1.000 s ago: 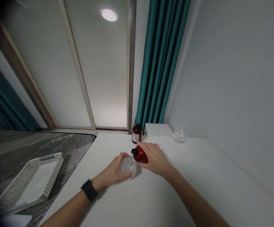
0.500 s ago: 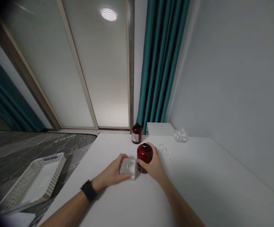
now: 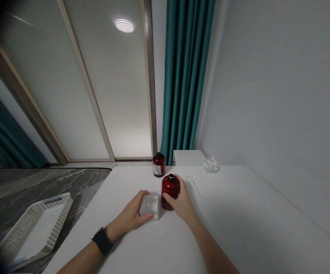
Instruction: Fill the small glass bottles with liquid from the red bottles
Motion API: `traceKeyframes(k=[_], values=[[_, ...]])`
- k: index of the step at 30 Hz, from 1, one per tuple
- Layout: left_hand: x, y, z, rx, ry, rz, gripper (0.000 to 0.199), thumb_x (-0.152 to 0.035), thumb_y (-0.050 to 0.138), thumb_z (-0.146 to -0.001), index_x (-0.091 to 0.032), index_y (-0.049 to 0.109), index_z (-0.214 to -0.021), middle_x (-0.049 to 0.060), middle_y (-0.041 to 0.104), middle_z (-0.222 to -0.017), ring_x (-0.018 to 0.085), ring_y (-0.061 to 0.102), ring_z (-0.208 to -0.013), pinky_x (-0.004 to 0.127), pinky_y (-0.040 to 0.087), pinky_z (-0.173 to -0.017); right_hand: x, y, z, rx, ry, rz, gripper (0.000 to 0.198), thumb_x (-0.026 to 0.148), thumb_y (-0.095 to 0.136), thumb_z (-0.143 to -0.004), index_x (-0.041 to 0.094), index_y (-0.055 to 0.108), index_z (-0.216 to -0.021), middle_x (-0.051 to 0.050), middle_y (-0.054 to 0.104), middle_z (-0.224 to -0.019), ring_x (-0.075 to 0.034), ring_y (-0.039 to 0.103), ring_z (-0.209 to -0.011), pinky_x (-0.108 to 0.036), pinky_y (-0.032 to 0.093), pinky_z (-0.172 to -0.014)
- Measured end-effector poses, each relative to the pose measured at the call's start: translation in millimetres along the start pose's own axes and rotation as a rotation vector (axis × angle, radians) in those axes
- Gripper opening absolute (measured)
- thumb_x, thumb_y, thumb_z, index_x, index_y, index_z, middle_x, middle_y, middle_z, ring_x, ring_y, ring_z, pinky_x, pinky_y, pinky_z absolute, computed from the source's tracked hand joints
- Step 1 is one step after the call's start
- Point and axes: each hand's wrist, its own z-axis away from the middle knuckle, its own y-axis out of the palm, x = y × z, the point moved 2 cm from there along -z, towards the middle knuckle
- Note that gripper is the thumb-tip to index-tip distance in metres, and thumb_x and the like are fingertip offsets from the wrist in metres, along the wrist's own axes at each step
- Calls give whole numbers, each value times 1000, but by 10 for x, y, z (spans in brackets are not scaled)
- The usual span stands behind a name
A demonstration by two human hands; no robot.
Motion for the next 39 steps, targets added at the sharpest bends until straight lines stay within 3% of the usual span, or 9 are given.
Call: traceKeyframes(k=[12, 17, 20, 24, 27, 31, 36, 39], values=[[-70, 147, -76, 9, 31, -89, 57, -39, 73, -81, -17, 45, -125, 13, 57, -120, 30, 56, -111, 44, 46, -98, 1, -71, -34, -107, -86, 43, 76, 32, 71, -77, 20, 37, -143, -17, 48, -144, -33, 50, -130, -60, 35, -112], [-159, 9, -70, -29, 80, -18, 54, -44, 54, -95, -16, 39, -139, 17, 49, -137, 31, 46, -128, 49, 35, -112, 92, -94, -103, -133, -126, 37, 73, 32, 71, -78, 22, 37, -142, -16, 47, -144, -31, 48, -132, -57, 37, -112], [-258, -137, -127, -110, 75, 32, 41, -43, 43, -100, -19, 47, -134, 15, 53, -134, 28, 45, -129, 46, 34, -113, 250, -80, -168, -102, -204, 86, 70, 30, 70, -79, 24, 38, -141, -14, 48, -143, -30, 48, -132, -53, 40, -111], [-328, -271, -304, -165, -6, 217, 40, -50, 36, -101, -20, 59, -116, 11, 65, -117, 26, 55, -115, 42, 38, -106, 527, 22, -255, -12, -338, 189, 67, 25, 68, -81, 25, 39, -141, -13, 50, -142, -31, 48, -133, -53, 39, -111], [-295, -308, -445, -141, -163, 401, 52, -56, 28, -100, -19, 59, -121, 8, 71, -103, 25, 60, -103, 41, 40, -96, 695, 136, -291, 0, -407, 267, 68, 22, 69, -81, 27, 38, -142, -13, 52, -141, -33, 49, -131, -57, 39, -109], [-271, -312, -548, -92, -324, 653, 63, -62, 21, -98, -20, 62, -120, 8, 73, -105, 23, 60, -92, 34, 37, -77, 796, 288, -264, 43, -537, 316, 77, 13, 68, -81, 33, 30, -145, -11, 48, -144, -33, 45, -135, -58, 38, -111], [-312, -311, -545, -148, -406, 966, 60, -67, 34, -93, -18, 67, -107, 4, 69, -83, 17, 56, -70, 26, 32, -59, 769, 399, -154, 131, -626, 382, 84, 4, 64, -78, 39, 31, -147, -11, 36, -145, -34, 40, -139, -58, 40, -111], [-328, -324, -526, -189, -437, 1134, 49, -62, 48, -89, -16, 67, -94, 1, 63, -70, 14, 53, -59, 24, 30, -49, 766, 411, -100, 207, -674, 354, 82, 6, 59, -82, 38, 26, -151, -11, 37, -145, -31, 38, -140, -55, 40, -114]])
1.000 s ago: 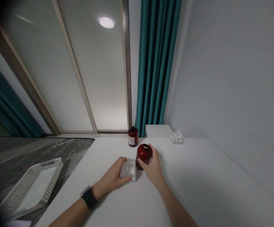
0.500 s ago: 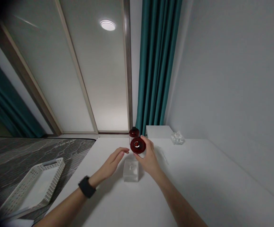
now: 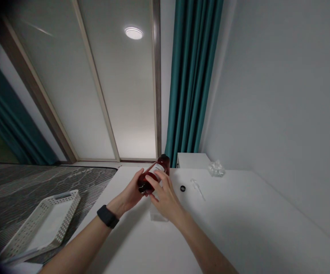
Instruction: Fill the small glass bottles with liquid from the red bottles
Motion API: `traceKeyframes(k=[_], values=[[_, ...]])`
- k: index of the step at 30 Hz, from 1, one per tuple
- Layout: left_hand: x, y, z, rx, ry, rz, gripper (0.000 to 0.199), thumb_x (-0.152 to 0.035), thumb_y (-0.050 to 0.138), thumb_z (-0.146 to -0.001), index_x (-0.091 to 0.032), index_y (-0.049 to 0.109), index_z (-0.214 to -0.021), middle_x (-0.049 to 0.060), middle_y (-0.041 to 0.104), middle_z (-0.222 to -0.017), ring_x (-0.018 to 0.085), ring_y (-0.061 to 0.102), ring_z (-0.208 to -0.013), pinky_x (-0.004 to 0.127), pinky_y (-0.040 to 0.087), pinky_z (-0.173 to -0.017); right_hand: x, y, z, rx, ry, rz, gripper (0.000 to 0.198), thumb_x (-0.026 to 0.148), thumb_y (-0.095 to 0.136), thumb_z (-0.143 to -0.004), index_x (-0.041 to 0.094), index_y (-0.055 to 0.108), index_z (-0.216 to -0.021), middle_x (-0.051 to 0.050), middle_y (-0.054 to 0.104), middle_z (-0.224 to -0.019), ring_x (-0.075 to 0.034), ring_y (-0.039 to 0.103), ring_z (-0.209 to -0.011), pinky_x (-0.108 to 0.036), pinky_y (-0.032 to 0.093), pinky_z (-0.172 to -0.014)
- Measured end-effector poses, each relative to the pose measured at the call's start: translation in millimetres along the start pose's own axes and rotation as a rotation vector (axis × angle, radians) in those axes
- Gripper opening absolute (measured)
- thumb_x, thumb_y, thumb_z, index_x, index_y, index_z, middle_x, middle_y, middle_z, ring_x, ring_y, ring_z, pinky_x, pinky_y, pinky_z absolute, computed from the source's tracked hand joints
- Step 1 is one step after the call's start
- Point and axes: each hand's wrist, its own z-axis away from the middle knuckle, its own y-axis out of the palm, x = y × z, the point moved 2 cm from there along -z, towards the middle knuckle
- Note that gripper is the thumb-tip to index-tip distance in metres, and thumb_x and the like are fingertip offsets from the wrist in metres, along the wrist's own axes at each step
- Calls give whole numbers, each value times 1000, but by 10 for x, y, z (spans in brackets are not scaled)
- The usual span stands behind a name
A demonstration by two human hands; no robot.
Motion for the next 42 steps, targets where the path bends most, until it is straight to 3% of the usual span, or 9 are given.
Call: traceKeyframes(k=[3, 11, 16, 21, 25, 28, 31, 37, 42], values=[[-14, -10, 9, -43, -40, 116, 36, -50, 54, -89, -16, 66, -87, 1, 64, -71, 14, 55, -58, 22, 32, -45, 23, -22, 7, 14, 12, -82, 84, 6, 54, -82, 34, 19, -154, -11, 38, -148, -29, 36, -142, -55, 36, -117], [1, 38, 9, -41, -60, 218, 29, -36, 48, -92, -14, 66, -90, 4, 67, -74, 14, 57, -57, 22, 40, -44, 27, -48, 26, -12, 204, -198, 66, 8, 51, -82, 29, 41, -143, -11, 39, -142, -27, 39, -138, -51, 34, -118], [11, 80, -31, -28, -14, 223, 31, -34, 45, -93, -13, 66, -99, 6, 70, -82, 15, 60, -62, 22, 40, -45, -138, -20, 42, -94, 417, -388, 48, 23, 48, -90, 24, 45, -138, -12, 51, -135, -27, 49, -129, -50, 37, -114], [47, 99, -112, -49, 69, 120, 35, -39, 47, -92, -12, 66, -103, 7, 72, -90, 18, 62, -73, 24, 44, -56, -253, 0, 10, -44, 655, -585, 44, 38, 46, -94, 26, 46, -136, -10, 56, -133, -26, 58, -117, -44, 47, -102], [107, 77, -211, -32, 96, -22, 42, -45, 46, -91, -11, 66, -107, 7, 72, -91, 17, 60, -74, 24, 39, -58, -304, -46, -57, -46, 781, -703, 43, 43, 52, -91, 25, 48, -130, -7, 62, -111, -22, 64, -93, -36, 52, -80], [119, 44, -295, -38, 119, -78, 41, -45, 46, -89, -12, 66, -104, 6, 70, -85, 17, 58, -69, 25, 37, -57, -348, -92, -118, -52, 809, -810, 41, 44, 58, -88, 26, 50, -123, -4, 62, -108, -17, 63, -82, -30, 48, -70], [85, 18, -363, -9, 135, -95, 42, -44, 51, -87, -13, 63, -113, 6, 71, -93, 19, 61, -77, 26, 40, -63, -393, -142, -160, -12, 815, -899, 42, 42, 63, -85, 27, 49, -121, -3, 63, -109, -16, 63, -81, -30, 45, -69], [2, -54, -391, 157, 104, -228, 51, -43, 57, -88, -16, 52, -131, 9, 69, -104, 20, 61, -82, 28, 41, -68, -529, -197, -124, 129, 803, -1010, 62, 39, 66, -86, 30, 37, -140, -3, 67, -107, -19, 63, -88, -32, 44, -73], [-66, -69, -335, 247, 61, -325, 60, -37, 68, -85, -14, 48, -136, 17, 58, -132, 25, 59, -103, 34, 43, -82, -686, -180, -33, 177, 781, -1059, 67, 41, 69, -87, 33, 35, -143, -4, 67, -114, -21, 64, -93, -33, 46, -75]])
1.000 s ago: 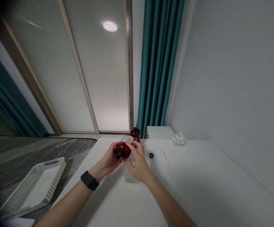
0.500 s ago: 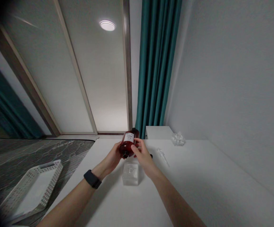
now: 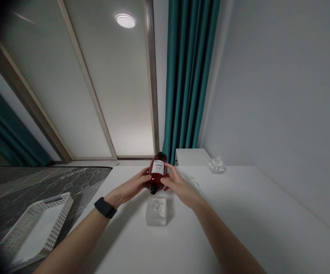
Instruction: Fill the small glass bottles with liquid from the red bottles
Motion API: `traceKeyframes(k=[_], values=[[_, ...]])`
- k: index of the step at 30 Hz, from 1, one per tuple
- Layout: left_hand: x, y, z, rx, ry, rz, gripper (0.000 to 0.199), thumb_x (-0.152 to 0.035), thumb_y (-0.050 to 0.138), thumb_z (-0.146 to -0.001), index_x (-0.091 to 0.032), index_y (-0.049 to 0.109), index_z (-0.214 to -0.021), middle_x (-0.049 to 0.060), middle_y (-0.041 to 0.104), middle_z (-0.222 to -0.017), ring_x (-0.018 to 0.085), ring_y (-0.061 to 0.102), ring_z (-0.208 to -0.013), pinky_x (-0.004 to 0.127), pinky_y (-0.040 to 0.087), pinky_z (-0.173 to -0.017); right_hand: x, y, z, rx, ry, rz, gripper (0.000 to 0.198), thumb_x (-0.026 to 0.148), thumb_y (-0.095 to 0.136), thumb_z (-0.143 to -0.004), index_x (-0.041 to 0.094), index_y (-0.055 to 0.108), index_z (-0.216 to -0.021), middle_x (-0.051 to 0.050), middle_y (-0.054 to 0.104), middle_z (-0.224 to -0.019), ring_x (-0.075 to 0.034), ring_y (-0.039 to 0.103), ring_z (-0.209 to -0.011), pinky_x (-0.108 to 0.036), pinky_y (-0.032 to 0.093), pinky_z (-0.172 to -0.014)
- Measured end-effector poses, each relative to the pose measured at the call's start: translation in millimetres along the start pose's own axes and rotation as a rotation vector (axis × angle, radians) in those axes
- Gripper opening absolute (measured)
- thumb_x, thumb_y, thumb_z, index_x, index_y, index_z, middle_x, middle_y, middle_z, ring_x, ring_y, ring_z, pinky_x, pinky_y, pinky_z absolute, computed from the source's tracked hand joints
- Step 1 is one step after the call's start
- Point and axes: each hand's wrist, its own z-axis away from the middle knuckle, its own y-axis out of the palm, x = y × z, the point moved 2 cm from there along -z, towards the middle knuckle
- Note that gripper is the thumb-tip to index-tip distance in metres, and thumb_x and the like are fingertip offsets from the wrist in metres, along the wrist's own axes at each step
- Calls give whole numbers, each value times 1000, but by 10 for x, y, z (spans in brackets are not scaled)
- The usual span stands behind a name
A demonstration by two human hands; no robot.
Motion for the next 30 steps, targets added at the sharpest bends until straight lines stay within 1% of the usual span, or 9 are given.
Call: traceKeyframes(k=[3, 6, 9, 12, 15, 17, 21, 25, 30], values=[[-10, -7, 2, 39, -9, 2, 68, -35, 73, -83, -12, 44, -140, 20, 52, -140, 28, 56, -113, 40, 42, -94, -36, -49, 11, 22, -1, 8, 70, 42, 71, -86, 33, 33, -145, -4, 66, -115, -21, 64, -94, -34, 47, -78], [33, -18, -17, 63, -9, -8, 72, -34, 74, -83, -13, 41, -143, 20, 50, -142, 28, 57, -113, 42, 42, -96, -75, -43, 49, -1, -25, 17, 70, 43, 70, -86, 32, 33, -146, -5, 66, -118, -21, 64, -96, -35, 49, -79], [78, -20, -30, 84, 9, -7, 72, -32, 75, -83, -16, 40, -144, 19, 49, -144, 29, 56, -117, 44, 44, -97, -142, 15, 96, -55, -73, -20, 72, 44, 69, -87, 32, 32, -147, -7, 64, -123, -23, 63, -104, -40, 50, -89], [87, -18, -22, 90, 10, -6, 75, -30, 75, -83, -18, 37, -146, 19, 48, -145, 31, 54, -123, 48, 42, -102, -201, 91, 134, -102, -119, -64, 74, 45, 68, -87, 30, 30, -149, -8, 62, -130, -25, 61, -114, -45, 46, -102], [69, -18, 0, 89, -8, -12, 81, -27, 76, -81, -17, 32, -148, 21, 48, -144, 33, 52, -127, 52, 40, -106, -220, 145, 161, -141, -128, -39, 77, 49, 68, -86, 29, 31, -150, -10, 60, -134, -27, 59, -119, -47, 44, -105], [56, -17, 17, 98, -22, -17, 84, -26, 76, -81, -17, 29, -149, 21, 47, -145, 34, 52, -128, 54, 41, -106, -219, 164, 177, -152, -120, -23, 79, 50, 68, -85, 29, 30, -151, -11, 57, -139, -28, 59, -121, -47, 45, -104], [28, -2, 51, 122, -34, -33, 82, -27, 74, -83, -20, 28, -150, 22, 44, -148, 36, 53, -128, 55, 45, -101, -222, 169, 204, -162, -104, -12, 81, 51, 68, -85, 31, 29, -152, -11, 47, -149, -29, 56, -125, -47, 48, -101], [-19, 26, 86, 134, -46, -51, 85, -27, 75, -82, -21, 26, -151, 23, 44, -148, 36, 54, -126, 54, 48, -97, -233, 166, 216, -156, -122, 5, 81, 51, 68, -85, 31, 28, -153, -12, 46, -149, -30, 55, -126, -48, 49, -101], [-74, 46, 113, 173, -45, -48, 91, -26, 76, -81, -22, 20, -152, 22, 48, -144, 37, 53, -126, 53, 49, -95, -225, 171, 229, -153, -129, 9, 82, 50, 69, -85, 32, 27, -153, -12, 41, -153, -29, 55, -125, -48, 48, -102]])
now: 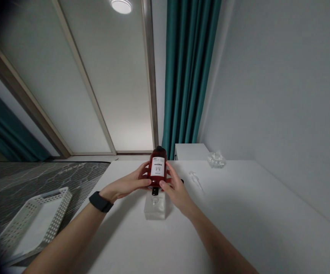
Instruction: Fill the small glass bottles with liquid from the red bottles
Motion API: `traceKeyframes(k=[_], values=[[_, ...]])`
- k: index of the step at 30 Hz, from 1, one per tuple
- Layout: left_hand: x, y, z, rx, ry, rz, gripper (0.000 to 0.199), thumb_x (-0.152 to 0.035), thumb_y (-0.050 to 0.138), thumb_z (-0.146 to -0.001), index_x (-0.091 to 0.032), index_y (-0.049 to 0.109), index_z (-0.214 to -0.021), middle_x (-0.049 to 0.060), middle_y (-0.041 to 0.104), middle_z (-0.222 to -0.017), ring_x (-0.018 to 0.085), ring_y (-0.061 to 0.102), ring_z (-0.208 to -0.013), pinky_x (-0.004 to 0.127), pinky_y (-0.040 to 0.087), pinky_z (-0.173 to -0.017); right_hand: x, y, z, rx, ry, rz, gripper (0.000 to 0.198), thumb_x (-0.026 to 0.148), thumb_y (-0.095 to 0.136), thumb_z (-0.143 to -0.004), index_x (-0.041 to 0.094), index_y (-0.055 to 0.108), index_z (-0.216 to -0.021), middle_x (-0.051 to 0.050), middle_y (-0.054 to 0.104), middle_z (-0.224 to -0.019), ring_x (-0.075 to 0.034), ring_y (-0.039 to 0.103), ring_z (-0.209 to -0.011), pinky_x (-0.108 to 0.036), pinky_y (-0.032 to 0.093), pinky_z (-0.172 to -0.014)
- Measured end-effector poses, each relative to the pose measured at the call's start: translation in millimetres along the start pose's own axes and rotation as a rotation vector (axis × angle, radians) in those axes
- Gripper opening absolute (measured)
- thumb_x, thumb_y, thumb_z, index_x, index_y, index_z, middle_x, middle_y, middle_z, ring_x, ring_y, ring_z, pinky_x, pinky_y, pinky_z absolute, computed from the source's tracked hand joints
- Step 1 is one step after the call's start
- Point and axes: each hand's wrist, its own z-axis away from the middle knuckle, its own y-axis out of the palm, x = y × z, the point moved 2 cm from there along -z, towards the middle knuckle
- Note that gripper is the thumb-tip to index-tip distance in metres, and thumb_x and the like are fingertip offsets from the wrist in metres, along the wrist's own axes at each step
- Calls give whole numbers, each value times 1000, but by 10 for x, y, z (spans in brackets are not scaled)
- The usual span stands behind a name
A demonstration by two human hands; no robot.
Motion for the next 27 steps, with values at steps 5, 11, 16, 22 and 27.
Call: traceKeyframes(k=[5, 11, 16, 22, 27], values=[[-30, 12, 5, 3, -2, -17, 94, -29, 78, -79, -21, 19, -153, 22, 51, -140, 37, 53, -125, 55, 48, -96, 16, 3, 18, 10, 9, -1, 80, 48, 69, -86, 35, 27, -153, -10, 38, -154, -29, 55, -126, -47, 49, -102], [-31, 3, 13, 14, 19, -11, 93, -27, 77, -80, -22, 21, -153, 22, 51, -140, 36, 53, -125, 54, 48, -96, 10, 3, 23, 19, -4, -13, 78, 45, 69, -86, 37, 27, -152, -9, 40, -153, -29, 56, -125, -47, 51, -99], [-29, 8, 9, 4, 20, -8, 93, -26, 77, -79, -20, 20, -153, 22, 53, -136, 37, 51, -127, 57, 45, -99, 12, 3, 23, 13, -10, -4, 78, 46, 69, -86, 37, 28, -152, -10, 39, -154, -30, 55, -126, -48, 51, -98], [-32, 16, 6, 6, 35, 5, 94, -25, 77, -79, -19, 20, -153, 23, 51, -138, 38, 49, -128, 57, 44, -100, 16, 0, 26, 10, -3, -8, 78, 45, 70, -86, 37, 29, -151, -9, 36, -156, -30, 54, -128, -48, 50, -100], [-26, 6, 13, 23, 40, 5, 92, -24, 76, -80, -20, 20, -153, 22, 52, -137, 38, 50, -128, 57, 44, -100, 24, 0, 30, 15, -4, -11, 77, 45, 70, -85, 37, 29, -151, -9, 37, -156, -29, 54, -127, -47, 51, -99]])
